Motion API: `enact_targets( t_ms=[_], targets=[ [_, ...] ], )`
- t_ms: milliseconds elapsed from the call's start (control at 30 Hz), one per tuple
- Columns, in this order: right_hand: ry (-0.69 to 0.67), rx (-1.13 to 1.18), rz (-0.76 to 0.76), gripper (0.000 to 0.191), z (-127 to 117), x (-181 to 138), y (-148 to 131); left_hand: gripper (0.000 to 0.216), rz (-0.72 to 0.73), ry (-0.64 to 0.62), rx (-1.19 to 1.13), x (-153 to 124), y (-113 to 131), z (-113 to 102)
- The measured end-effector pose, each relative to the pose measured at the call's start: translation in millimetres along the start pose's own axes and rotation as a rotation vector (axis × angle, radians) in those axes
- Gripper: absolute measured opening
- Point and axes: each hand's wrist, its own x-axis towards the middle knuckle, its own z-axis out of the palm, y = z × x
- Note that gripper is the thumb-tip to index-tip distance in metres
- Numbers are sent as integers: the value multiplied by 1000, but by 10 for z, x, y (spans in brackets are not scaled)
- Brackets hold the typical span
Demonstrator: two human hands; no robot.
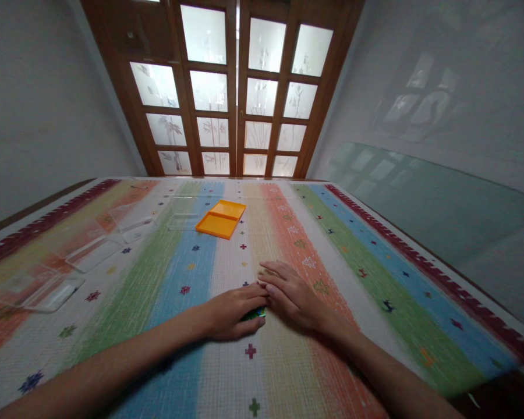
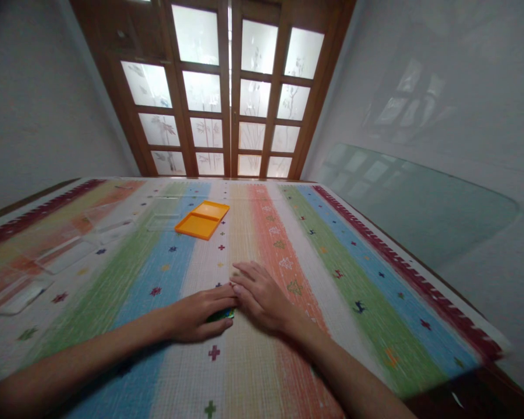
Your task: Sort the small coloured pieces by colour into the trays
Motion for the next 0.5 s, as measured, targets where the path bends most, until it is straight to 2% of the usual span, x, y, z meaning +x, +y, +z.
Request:
enact_targets(
  t_ms=[100, 200, 333, 433, 500],
  targets=[
    [50, 21, 2, 40, -1, -21, 4, 34, 27, -9, -17, 60, 78, 32],
    [65, 34, 17, 39, -24, -29, -7, 34, 8, 29, -97, 70, 76, -45],
    [58, 56, 56, 37, -56, -12, -33, 38, -165, 267, -215, -13, -62, -331],
    [49, 52, 96, 36, -61, 6, -43, 37, -330, 427, -172, -161, -183, -547],
    [9, 48, 107, 38, -69, 10, -51, 33, -392, 470, -112, -283, -219, -621]
  ],
)
